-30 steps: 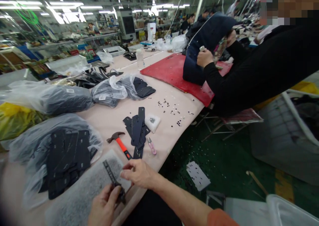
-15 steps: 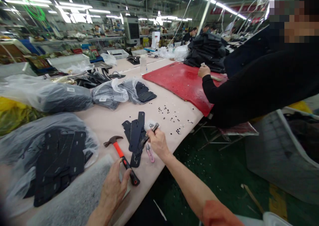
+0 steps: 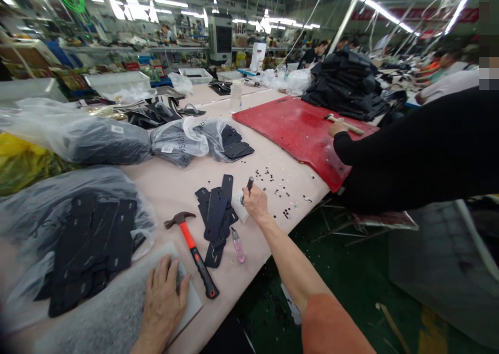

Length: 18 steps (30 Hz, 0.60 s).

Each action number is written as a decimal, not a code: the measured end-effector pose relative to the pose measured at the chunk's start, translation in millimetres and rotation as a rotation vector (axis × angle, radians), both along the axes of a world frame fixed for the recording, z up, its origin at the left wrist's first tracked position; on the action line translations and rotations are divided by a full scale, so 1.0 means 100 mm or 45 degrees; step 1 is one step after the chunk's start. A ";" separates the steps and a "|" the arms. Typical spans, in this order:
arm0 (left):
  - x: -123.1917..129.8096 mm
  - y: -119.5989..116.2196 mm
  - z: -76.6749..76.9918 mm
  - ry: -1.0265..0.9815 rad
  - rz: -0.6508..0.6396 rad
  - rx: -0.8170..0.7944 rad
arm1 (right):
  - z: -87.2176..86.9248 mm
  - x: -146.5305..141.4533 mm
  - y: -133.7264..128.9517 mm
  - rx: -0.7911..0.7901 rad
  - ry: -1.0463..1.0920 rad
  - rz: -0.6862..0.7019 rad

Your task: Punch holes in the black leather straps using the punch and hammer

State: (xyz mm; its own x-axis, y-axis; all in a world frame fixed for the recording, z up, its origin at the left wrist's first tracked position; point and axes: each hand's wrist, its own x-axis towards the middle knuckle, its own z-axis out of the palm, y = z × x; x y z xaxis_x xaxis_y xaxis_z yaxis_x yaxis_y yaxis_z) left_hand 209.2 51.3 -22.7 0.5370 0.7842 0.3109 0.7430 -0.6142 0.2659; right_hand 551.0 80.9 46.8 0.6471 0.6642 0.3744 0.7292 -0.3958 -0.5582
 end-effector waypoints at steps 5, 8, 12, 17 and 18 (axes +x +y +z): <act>0.00 -0.01 0.00 -0.018 0.009 -0.032 | 0.21 0.13 -0.08 0.257 -0.063 -0.041; 0.01 -0.01 0.01 -0.049 0.017 -0.053 | 0.11 0.11 -0.09 0.139 -0.009 -0.029; 0.01 0.00 -0.01 -0.043 0.019 -0.031 | -0.08 0.10 -0.07 -0.003 0.045 0.047; 0.00 0.00 -0.03 0.060 0.007 0.054 | -0.10 0.13 -0.11 0.221 0.099 0.033; 0.00 0.00 -0.03 0.075 0.003 0.065 | -0.11 0.13 -0.11 0.247 0.127 0.036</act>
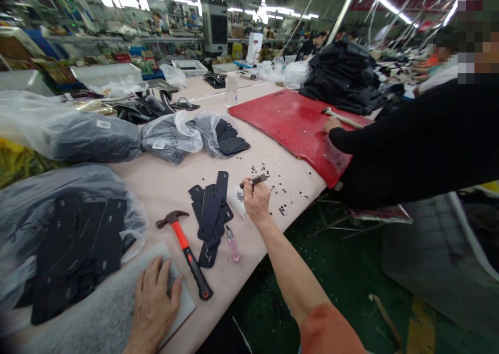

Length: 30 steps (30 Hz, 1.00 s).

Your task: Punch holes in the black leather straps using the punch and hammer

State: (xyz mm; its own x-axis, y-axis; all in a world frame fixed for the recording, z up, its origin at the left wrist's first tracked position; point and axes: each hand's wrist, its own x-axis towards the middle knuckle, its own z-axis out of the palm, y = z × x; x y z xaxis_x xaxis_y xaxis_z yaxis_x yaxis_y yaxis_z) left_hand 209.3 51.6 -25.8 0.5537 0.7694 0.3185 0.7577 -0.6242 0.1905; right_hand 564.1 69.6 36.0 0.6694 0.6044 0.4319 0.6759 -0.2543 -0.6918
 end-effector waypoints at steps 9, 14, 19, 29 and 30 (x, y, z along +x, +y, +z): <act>-0.01 0.00 -0.02 0.044 -0.002 0.060 | 0.03 0.04 0.07 -0.003 0.110 0.023; -0.01 0.01 -0.03 0.044 0.011 0.057 | 0.02 0.10 0.07 -0.144 0.150 0.063; 0.00 0.01 -0.02 0.007 -0.002 0.043 | 0.33 0.31 0.03 -0.218 0.069 0.053; -0.01 0.01 -0.03 0.000 -0.004 0.042 | 0.18 0.42 0.14 -0.993 -0.186 0.324; 0.00 0.01 -0.02 -0.003 -0.002 0.042 | 0.15 0.41 0.16 -1.041 -0.210 0.309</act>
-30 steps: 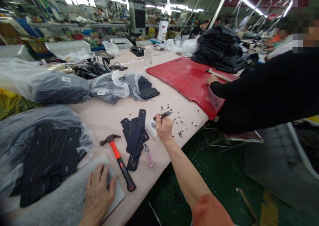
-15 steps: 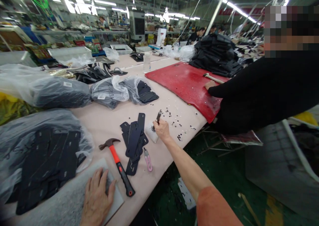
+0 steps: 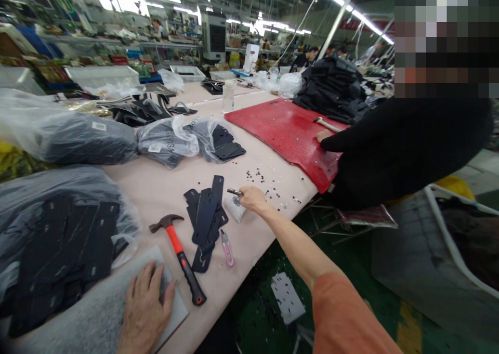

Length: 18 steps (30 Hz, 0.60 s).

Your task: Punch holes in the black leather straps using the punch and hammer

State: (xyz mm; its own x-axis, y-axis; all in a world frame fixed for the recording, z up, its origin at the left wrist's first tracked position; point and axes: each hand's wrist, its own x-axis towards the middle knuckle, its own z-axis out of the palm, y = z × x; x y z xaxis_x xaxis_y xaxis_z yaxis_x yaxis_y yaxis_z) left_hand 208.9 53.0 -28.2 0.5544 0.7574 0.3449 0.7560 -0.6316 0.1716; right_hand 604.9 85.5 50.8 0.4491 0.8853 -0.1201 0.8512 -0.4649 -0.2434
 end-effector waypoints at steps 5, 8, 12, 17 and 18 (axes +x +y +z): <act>0.01 0.00 0.01 -0.005 -0.003 -0.002 | -0.06 -0.02 0.07 -0.166 -0.111 0.034; 0.01 -0.01 0.01 0.000 -0.005 0.006 | -0.06 -0.04 0.09 -0.211 -0.149 0.061; 0.01 -0.01 0.02 -0.013 -0.004 0.008 | -0.07 -0.07 0.10 -0.227 -0.172 0.081; 0.03 -0.01 0.05 -0.022 0.007 -0.027 | -0.04 -0.09 0.11 -0.227 -0.146 0.093; 0.03 -0.01 0.06 -0.018 0.010 -0.032 | -0.03 -0.09 0.10 -0.224 -0.136 0.092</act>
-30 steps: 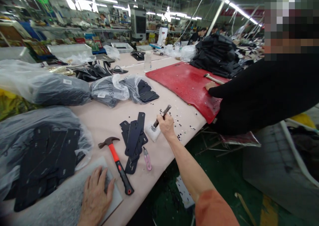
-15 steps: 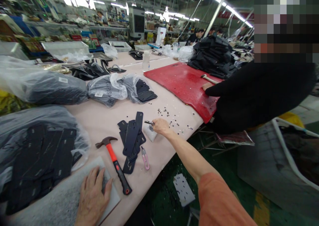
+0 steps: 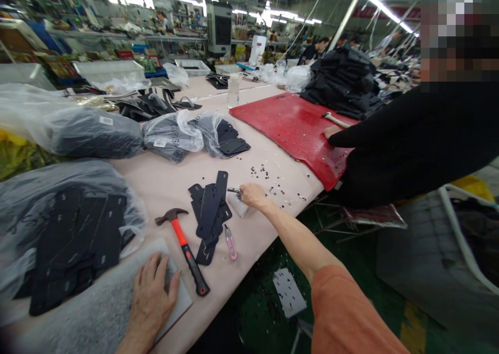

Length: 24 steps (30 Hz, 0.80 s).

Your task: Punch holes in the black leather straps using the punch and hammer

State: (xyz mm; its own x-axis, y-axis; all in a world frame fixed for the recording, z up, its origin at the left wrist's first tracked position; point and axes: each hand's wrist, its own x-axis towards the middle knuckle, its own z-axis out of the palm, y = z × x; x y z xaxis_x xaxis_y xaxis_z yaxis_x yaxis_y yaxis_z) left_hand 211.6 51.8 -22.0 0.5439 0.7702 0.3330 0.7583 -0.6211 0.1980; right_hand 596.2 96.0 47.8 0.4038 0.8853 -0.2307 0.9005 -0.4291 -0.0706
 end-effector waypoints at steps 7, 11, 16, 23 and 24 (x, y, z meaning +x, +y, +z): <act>0.01 -0.02 0.05 0.009 0.021 -0.037 | 0.06 -0.11 -0.23 0.091 0.082 -0.030; 0.01 -0.02 0.06 0.017 0.015 -0.056 | -0.02 -0.40 -0.53 0.118 0.178 -0.006; 0.01 -0.03 0.06 0.016 0.009 -0.053 | -0.27 -0.82 -0.66 0.069 0.269 -0.049; 0.00 -0.03 0.07 -0.004 0.021 -0.042 | -0.39 -0.97 -0.43 -0.010 0.227 -0.104; 0.00 -0.03 0.07 -0.007 0.021 -0.042 | -0.38 -0.97 -0.41 -0.023 0.223 -0.094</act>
